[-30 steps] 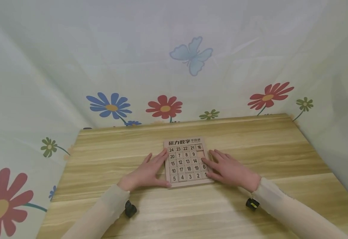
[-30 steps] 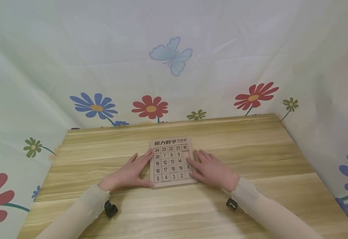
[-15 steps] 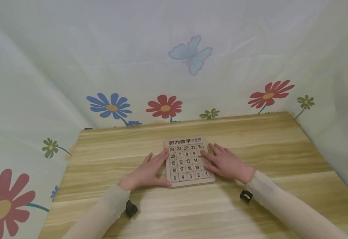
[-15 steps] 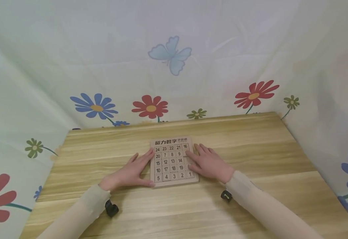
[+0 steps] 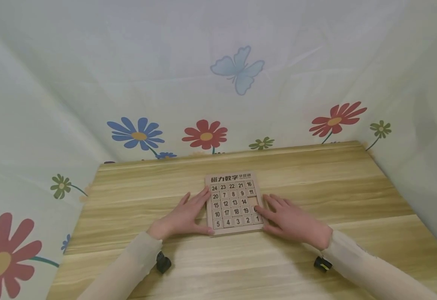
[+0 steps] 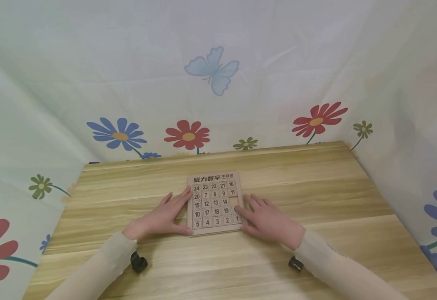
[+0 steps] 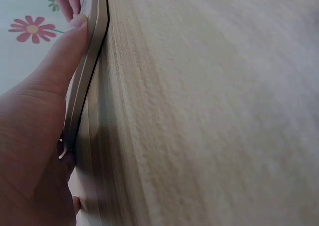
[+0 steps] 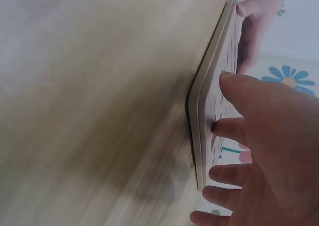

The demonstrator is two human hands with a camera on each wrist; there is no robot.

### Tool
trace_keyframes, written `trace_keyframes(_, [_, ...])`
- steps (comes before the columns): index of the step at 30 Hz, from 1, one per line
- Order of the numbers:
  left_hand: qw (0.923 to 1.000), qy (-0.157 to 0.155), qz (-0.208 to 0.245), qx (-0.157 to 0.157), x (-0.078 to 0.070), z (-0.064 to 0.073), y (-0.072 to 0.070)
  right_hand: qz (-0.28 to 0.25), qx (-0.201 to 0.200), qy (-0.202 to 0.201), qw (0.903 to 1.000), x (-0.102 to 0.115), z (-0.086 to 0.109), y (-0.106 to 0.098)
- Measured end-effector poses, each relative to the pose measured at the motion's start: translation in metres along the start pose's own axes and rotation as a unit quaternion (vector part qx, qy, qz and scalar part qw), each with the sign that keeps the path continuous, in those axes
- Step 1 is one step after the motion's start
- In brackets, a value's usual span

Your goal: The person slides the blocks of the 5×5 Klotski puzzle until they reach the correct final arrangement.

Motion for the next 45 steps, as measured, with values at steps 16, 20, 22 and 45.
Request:
trace_keyframes(16, [1.0000, 0.001, -0.001, 0.000, 0.003, -0.002, 0.006, 0.004, -0.019, 0.019, 0.9996, -0.012, -0.012, 0.005])
trace_keyframes(20, [1.0000, 0.001, 0.001, -0.003, 0.004, -0.002, 0.006, 0.009, -0.011, 0.020, 0.9997, -0.011, -0.012, 0.005])
trace_keyframes(22, [1.0000, 0.001, 0.002, -0.005, 0.004, -0.002, 0.006, 0.008, -0.005, 0.020, 0.9998, -0.008, -0.008, 0.005])
trace_keyframes(45, [1.0000, -0.005, -0.007, -0.001, 0.006, -0.003, 0.006, 0.012, -0.029, 0.006, 0.9995, 0.006, 0.011, 0.008])
Point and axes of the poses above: each hand's wrist, its own z-axis away from the middle knuckle, its own y-axis out of the palm, x = y × z, the point moved 4 cm from there along -z, towards the middle knuckle, and after that the axes turned 5 degrees about z, right-handed, at the moved point
